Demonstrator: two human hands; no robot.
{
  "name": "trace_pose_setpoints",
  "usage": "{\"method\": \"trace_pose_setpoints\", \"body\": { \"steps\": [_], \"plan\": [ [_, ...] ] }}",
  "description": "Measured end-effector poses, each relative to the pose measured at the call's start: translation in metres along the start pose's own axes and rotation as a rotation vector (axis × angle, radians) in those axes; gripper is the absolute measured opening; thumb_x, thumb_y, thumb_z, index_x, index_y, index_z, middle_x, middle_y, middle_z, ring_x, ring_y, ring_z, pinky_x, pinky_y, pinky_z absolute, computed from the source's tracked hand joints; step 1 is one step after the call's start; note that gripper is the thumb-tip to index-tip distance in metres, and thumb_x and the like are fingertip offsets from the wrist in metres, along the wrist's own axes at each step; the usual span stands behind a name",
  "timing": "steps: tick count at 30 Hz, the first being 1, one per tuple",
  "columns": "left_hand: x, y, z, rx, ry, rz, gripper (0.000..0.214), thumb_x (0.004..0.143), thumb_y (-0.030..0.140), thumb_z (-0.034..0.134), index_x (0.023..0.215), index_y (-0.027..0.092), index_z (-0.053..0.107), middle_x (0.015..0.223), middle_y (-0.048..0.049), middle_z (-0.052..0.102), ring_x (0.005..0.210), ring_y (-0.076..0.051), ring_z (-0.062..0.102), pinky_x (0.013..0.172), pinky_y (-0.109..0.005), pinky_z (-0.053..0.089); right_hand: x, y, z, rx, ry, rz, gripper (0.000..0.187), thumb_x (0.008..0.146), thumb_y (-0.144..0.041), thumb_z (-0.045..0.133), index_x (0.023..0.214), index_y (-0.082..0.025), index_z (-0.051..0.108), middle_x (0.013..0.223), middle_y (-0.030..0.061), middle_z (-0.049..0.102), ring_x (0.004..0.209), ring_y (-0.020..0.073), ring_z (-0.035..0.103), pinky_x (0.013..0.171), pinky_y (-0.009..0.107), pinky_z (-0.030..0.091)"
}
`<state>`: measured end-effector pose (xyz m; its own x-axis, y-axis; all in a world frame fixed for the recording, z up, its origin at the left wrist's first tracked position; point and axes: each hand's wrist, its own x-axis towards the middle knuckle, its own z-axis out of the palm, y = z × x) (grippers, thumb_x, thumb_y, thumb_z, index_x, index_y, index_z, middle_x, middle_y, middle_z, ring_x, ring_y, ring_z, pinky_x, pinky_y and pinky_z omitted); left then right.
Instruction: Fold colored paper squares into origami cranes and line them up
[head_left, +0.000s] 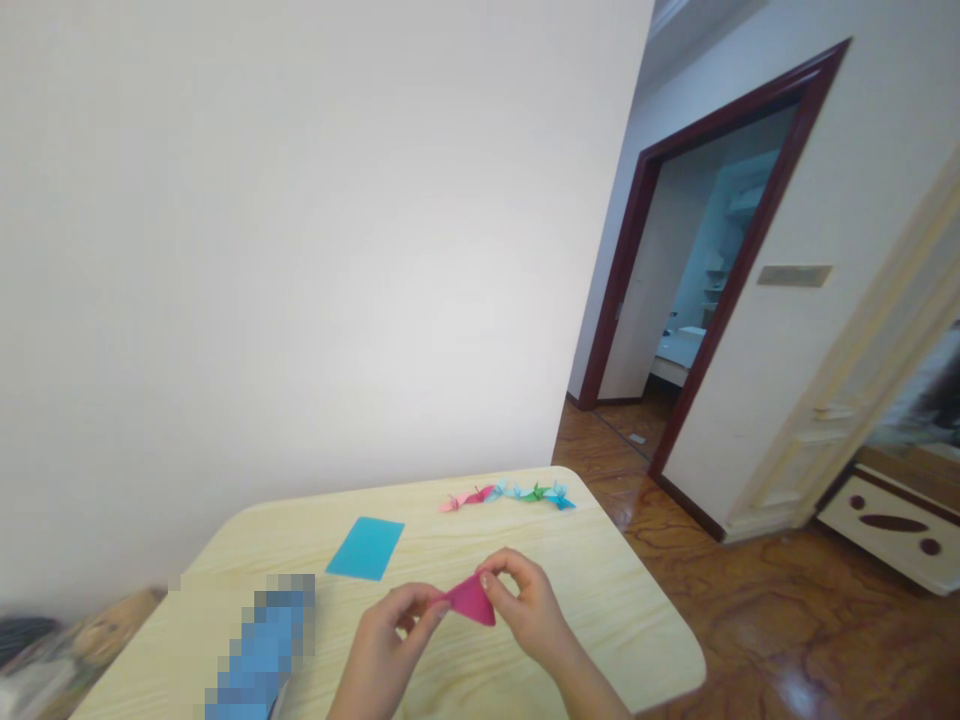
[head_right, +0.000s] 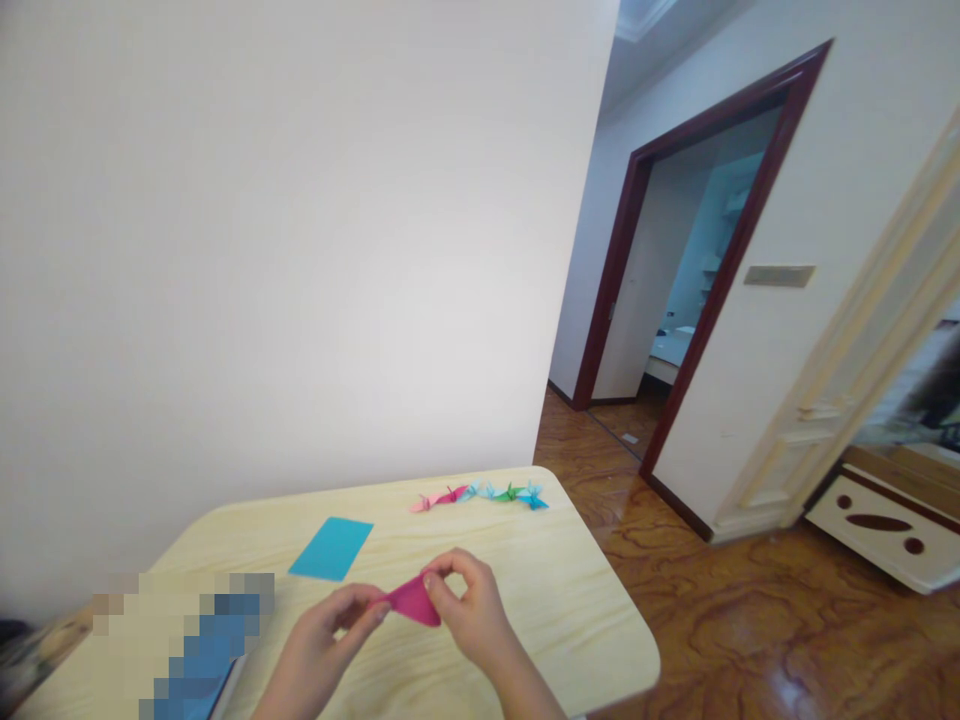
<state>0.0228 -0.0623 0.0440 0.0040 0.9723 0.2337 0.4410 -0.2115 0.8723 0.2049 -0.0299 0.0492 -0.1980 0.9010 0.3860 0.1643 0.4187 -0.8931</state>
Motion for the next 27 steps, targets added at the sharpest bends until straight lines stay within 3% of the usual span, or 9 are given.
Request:
{"method": "trace_pose_setpoints", "body": {
  "steps": [22, 27],
  "plan": [
    [-0.001, 0.001, -0.005, -0.026, -0.007, -0.012, 0.026, 0.074, 0.042, 0.056, 0.064, 0.019, 0.062, 0.058, -0.0001, 0.063, 0.057, -0.016, 0.057, 0.055, -0.024, 0.042, -0.002, -0.006, 0.004, -0.014, -0.030, -0.080, 0.013, 0.081, -0.021, 0.052, 0.073, -0.016, 0.061, 0.070, 0.0023, 0.061, 0.069, 0.0146, 0.056, 0.066, 0.024, 0.043],
    [0.000, 0.009, -0.004, -0.090, -0.040, 0.028, 0.019, 0.076, 0.037, 0.054, 0.068, 0.020, 0.058, 0.066, 0.0004, 0.062, 0.064, -0.017, 0.058, 0.058, -0.024, 0.044, -0.002, -0.012, 0.009, -0.062, -0.017, -0.084, 0.012, 0.078, -0.019, 0.054, 0.070, -0.016, 0.063, 0.067, 0.0018, 0.061, 0.067, 0.0144, 0.057, 0.065, 0.023, 0.043]
  ]
}}
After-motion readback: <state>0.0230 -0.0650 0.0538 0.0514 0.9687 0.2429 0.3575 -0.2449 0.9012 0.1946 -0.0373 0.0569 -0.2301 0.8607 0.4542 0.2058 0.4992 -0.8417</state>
